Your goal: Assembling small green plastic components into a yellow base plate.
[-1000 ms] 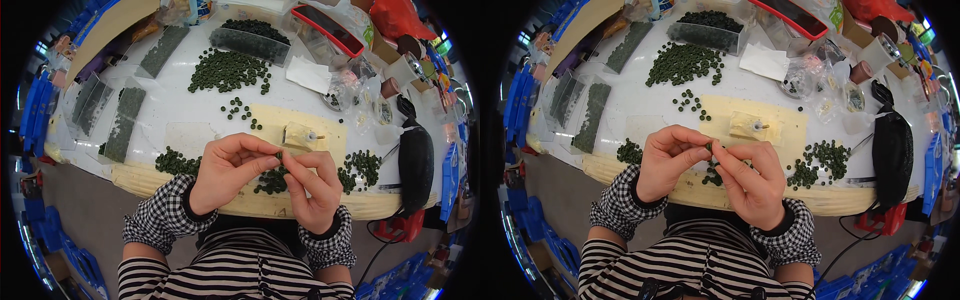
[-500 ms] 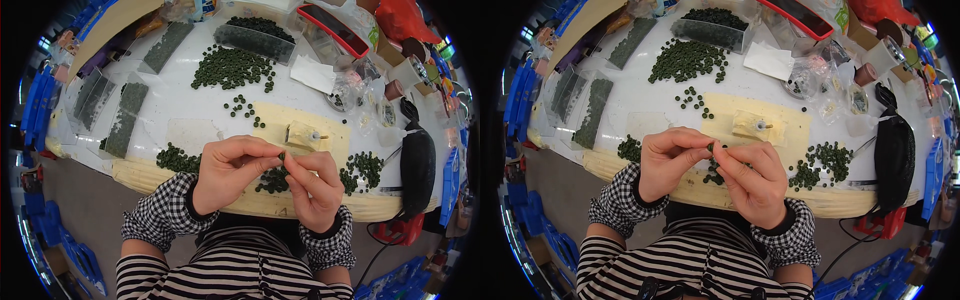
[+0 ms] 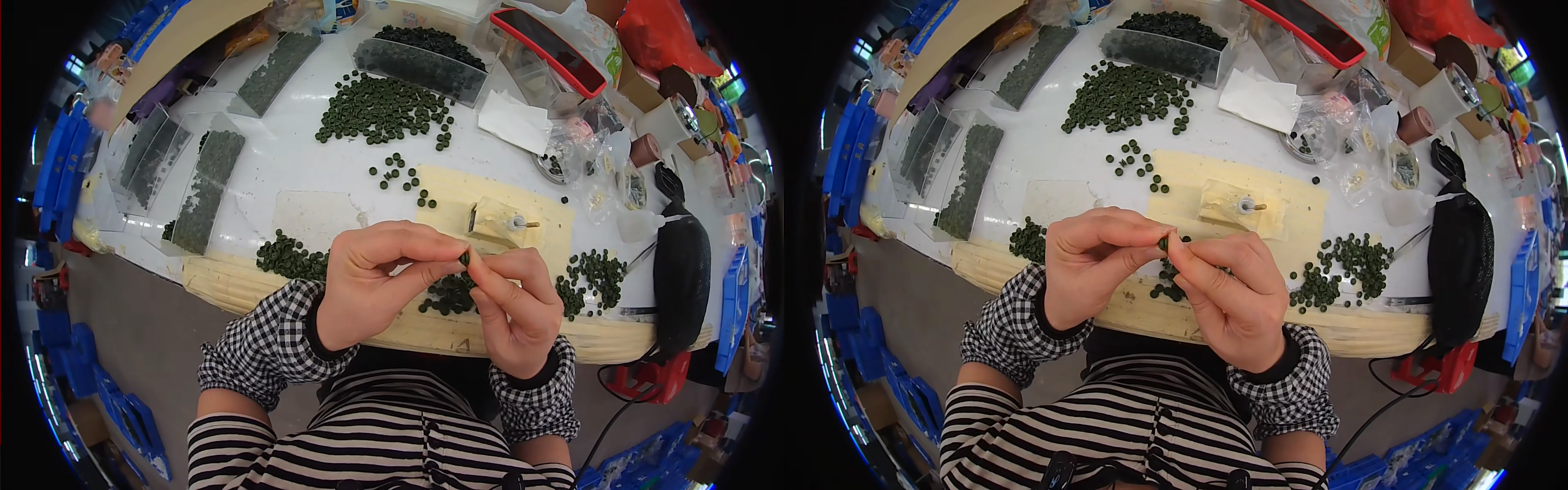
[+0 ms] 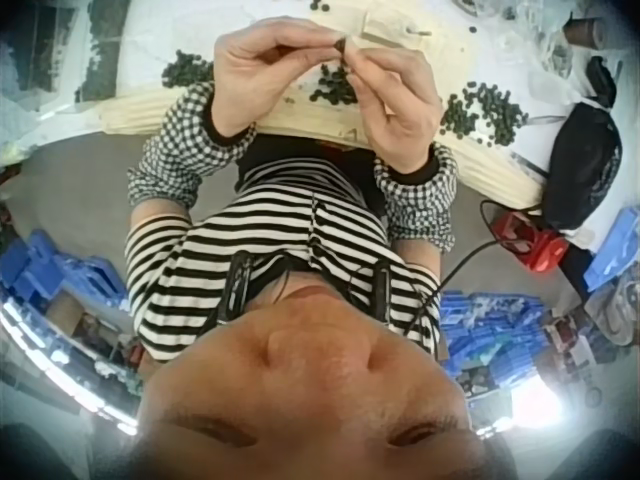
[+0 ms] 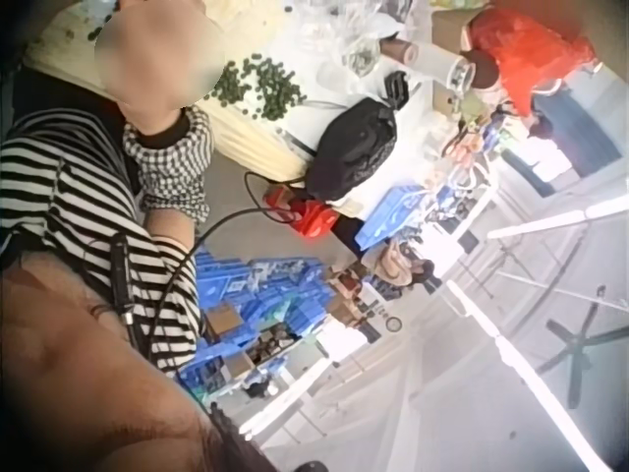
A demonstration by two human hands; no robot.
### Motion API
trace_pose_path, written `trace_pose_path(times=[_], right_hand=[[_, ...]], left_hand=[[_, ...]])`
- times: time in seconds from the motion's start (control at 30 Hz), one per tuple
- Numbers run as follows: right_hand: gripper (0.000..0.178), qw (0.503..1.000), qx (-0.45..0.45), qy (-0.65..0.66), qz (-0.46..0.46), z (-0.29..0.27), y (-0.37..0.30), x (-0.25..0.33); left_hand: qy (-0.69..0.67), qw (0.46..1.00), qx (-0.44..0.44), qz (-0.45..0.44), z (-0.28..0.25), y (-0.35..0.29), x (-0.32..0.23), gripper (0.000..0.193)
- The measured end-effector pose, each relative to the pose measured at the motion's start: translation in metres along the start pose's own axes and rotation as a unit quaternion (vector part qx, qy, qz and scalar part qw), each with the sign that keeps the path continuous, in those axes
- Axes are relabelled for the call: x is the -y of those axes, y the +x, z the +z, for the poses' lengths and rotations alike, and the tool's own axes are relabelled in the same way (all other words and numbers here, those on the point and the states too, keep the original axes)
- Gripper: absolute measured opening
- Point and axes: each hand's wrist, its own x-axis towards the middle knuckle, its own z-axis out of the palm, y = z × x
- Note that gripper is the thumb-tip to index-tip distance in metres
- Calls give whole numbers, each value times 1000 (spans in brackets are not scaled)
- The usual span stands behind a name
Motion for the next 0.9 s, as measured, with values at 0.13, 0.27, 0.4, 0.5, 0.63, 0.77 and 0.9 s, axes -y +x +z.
trace_pose_path(times=[0.13,0.27,0.4,0.5,0.63,0.77,0.9], right_hand=[[35,1000,0,11,3,0,0,0],[35,1000,1,2,1,-1,0,1],[35,1000,2,-1,0,-1,1,0],[36,1000,0,-7,0,-2,1,1],[38,1000,-10,-4,12,-1,0,1],[38,1000,-6,-9,5,-1,0,0],[38,1000,-7,-7,2,-1,0,-1]], left_hand=[[7,1000,-1,6,1,0,-1,23],[2,1000,-2,-4,1,0,-1,23],[0,1000,1,-8,1,1,-2,22],[-7,1000,0,-13,2,1,-2,22],[-24,999,-15,-20,3,1,-3,21],[-36,999,-13,-31,2,2,-1,20],[-37,999,-11,-33,3,2,-1,20]])
